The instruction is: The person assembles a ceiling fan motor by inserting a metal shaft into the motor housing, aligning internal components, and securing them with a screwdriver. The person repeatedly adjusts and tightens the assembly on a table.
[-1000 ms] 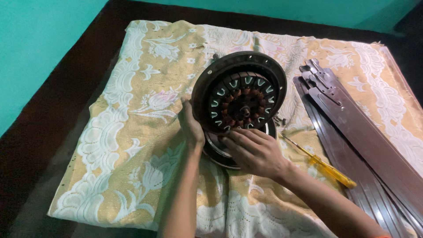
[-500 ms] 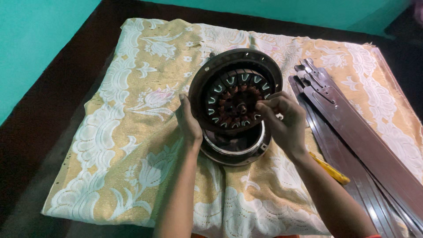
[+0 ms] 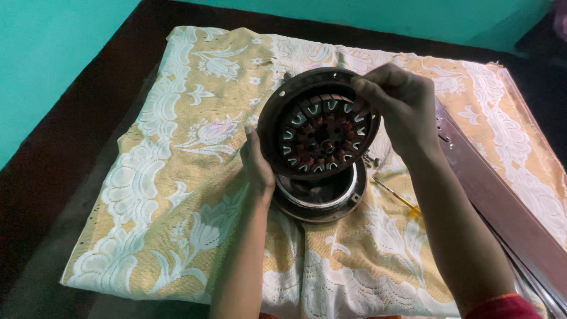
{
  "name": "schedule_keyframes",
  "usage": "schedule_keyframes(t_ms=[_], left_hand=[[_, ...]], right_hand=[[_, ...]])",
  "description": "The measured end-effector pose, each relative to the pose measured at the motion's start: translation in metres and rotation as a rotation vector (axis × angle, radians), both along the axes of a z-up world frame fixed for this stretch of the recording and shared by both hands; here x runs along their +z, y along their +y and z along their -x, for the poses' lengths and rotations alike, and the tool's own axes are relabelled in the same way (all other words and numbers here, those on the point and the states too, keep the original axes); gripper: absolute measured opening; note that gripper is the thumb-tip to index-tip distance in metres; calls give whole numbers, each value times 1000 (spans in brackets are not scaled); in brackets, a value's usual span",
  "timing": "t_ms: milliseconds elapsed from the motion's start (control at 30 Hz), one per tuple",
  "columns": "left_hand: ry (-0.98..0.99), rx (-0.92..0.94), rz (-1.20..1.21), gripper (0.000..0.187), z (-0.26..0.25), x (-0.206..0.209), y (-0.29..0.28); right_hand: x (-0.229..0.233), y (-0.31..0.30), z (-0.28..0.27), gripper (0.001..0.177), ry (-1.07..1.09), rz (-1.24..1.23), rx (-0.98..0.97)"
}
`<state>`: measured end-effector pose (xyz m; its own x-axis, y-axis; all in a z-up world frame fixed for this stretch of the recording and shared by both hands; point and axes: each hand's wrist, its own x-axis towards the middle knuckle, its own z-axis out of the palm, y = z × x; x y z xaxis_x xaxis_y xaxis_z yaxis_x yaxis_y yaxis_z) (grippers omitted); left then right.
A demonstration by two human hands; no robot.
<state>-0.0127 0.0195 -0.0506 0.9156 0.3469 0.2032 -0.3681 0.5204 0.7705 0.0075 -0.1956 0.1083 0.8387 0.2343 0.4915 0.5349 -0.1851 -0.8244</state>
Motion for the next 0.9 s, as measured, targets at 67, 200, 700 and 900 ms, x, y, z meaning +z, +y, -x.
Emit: schedule_keyframes(t_ms=[67, 200, 700, 900], left_hand=[[-72, 103, -89, 71, 5, 6, -1], [-264, 489, -567, 66, 21, 22, -7], [201, 443, -380, 42, 4, 2, 0], [-97, 103, 132, 73, 2, -13, 13]], right_hand=[[13, 24, -13, 11, -117, 66, -25], [25, 77, -32, 28, -405, 227, 111], [-20, -15, -28, 45, -253, 545, -500], [-74, 49, 34, 46, -745, 803, -122]])
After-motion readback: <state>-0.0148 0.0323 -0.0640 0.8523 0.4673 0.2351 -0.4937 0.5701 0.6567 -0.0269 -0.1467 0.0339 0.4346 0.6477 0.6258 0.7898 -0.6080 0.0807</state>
